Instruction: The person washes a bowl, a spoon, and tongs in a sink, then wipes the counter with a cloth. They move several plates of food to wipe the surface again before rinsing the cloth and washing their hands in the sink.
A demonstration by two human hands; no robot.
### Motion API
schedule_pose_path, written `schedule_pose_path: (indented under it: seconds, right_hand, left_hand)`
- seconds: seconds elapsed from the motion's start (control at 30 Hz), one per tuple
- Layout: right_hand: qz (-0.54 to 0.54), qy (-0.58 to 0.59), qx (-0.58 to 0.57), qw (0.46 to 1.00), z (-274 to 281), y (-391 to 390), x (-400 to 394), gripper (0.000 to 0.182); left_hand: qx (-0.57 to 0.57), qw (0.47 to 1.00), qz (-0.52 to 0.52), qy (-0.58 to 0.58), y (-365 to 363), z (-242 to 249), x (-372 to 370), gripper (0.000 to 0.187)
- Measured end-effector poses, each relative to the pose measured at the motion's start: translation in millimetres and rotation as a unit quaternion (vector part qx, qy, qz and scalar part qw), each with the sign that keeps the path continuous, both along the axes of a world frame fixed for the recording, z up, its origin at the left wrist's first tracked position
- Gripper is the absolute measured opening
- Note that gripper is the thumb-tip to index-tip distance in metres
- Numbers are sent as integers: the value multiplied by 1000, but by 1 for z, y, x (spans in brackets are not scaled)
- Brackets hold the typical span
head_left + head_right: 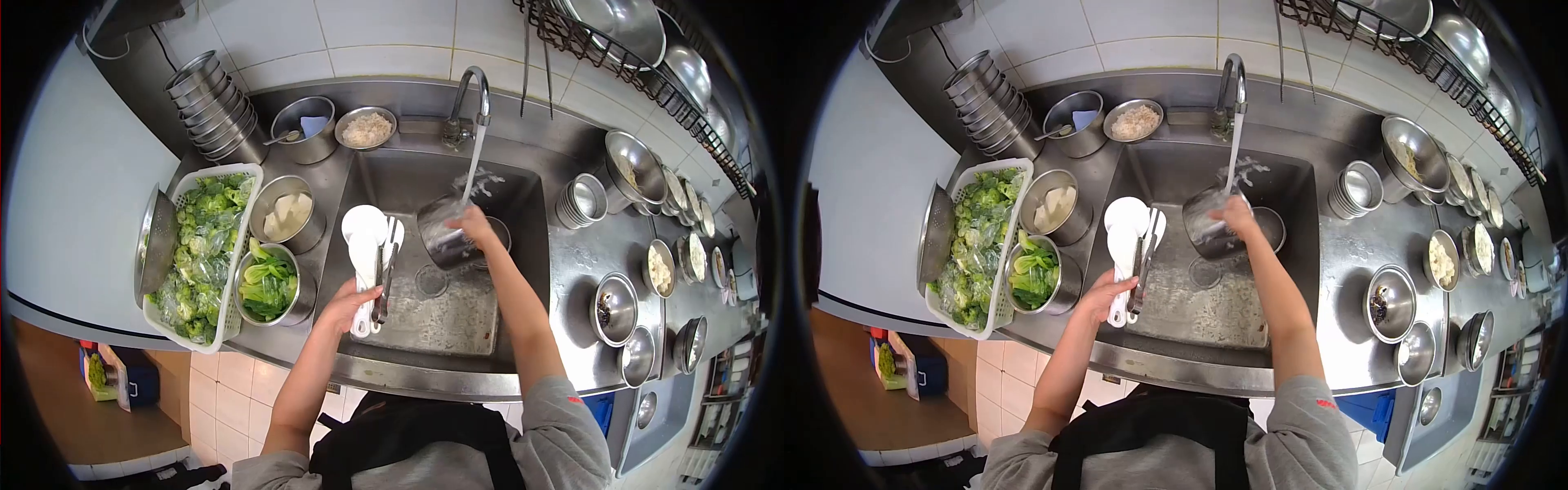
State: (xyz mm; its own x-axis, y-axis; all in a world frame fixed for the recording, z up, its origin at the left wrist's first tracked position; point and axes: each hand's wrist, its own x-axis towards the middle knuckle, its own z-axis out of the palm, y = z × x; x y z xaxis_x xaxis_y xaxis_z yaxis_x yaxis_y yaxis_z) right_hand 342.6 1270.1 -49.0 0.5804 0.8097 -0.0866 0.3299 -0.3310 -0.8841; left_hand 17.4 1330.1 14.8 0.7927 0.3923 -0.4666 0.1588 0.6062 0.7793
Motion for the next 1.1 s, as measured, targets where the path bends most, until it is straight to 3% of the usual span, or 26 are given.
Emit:
schedule_pose_path:
  seconds: [0.03, 0.07, 0.13, 0.2, 0.23, 0.33, 0.37, 0.43, 0.47, 0.5, 0.53, 0.6, 0.67, 0.73, 0.77, 0.8, 0.87, 0.9, 0.97, 1.0, 1.03, 1.07, 1.1]
  right_hand:
    - [84, -186, -71, 976, -1, -2, 0, 26]
    - [163, -364, -141, 906, 24, -6, -18, 24]
    - [170, -386, -158, 893, 27, -22, -28, 18]
    - [268, -502, -182, 802, 31, -34, -31, 12]
    - [265, -502, -185, 802, 32, -45, -34, 12]
    - [440, -444, -225, 747, 68, -81, -57, 16]
    - [441, -443, -225, 747, 67, -85, -51, 16]
    - [459, -267, -150, 834, 63, -101, -30, 16]
    - [460, -270, -147, 833, 54, -111, -22, 16]
    - [316, -21, -93, 944, 36, -124, -15, 18]
    - [144, 231, -33, 962, 21, -137, -13, 21]
    - [-9, 377, 110, 919, 5, -162, -23, 28]
    - [-105, 548, 219, 800, -17, -183, -34, 31]
    - [-134, 653, 305, 681, -23, -189, -53, 27]
    - [-154, 658, 313, 667, 6, -186, -69, 25]
    - [-157, 657, 316, 666, 1, -189, -64, 25]
    - [-73, 603, 326, 724, -13, -194, -48, 27]
    - [-78, 536, 281, 792, 25, -190, -54, 26]
    - [79, 243, 154, 954, 66, -173, -55, 20]
    - [177, 54, 49, 982, 81, -167, -61, 16]
    - [265, -178, -51, 946, 83, -158, -75, 16]
    - [334, -395, -149, 843, 84, -153, -87, 16]
    - [332, -394, -151, 844, 73, -153, -91, 16]
  left_hand:
    - [-4, 1000, 3, 5, 0, -2, 3, 23]
    - [-8, 1000, 5, 9, -1, -3, 7, 24]
    - [-13, 1000, 8, 7, -3, -5, 14, 21]
    - [-15, 1000, 11, 6, -4, -5, 19, 19]
    - [-4, 1000, 12, 2, -4, -6, 20, 19]
    - [24, 1000, 18, -5, 3, -4, 19, 20]
    - [46, 999, 4, -3, 7, 1, 19, 20]
    - [95, 995, -5, -3, 20, 0, 19, 21]
    - [99, 995, -3, -3, 23, 3, 20, 21]
    - [113, 994, 2, -5, 27, 7, 21, 21]
    - [126, 992, 7, -7, 29, 10, 22, 22]
    - [111, 994, 8, 4, 38, 6, 20, 23]
    - [132, 991, -9, 27, 45, -2, 18, 23]
    - [132, 990, -46, 34, 51, 1, 17, 34]
    - [131, 989, -56, 46, 53, 5, 19, 33]
    - [131, 987, -67, 56, 55, 7, 21, 32]
    - [143, 985, -88, 41, 63, 9, 27, 31]
    - [158, 980, -108, 62, 69, 15, 31, 32]
    - [182, 968, -152, 79, 78, 29, 40, 33]
    - [186, 964, -173, 73, 74, 47, 47, 30]
    - [187, 959, -196, 82, 74, 54, 54, 28]
    - [188, 953, -218, 92, 75, 58, 61, 27]
    - [188, 952, -222, 92, 74, 57, 68, 27]
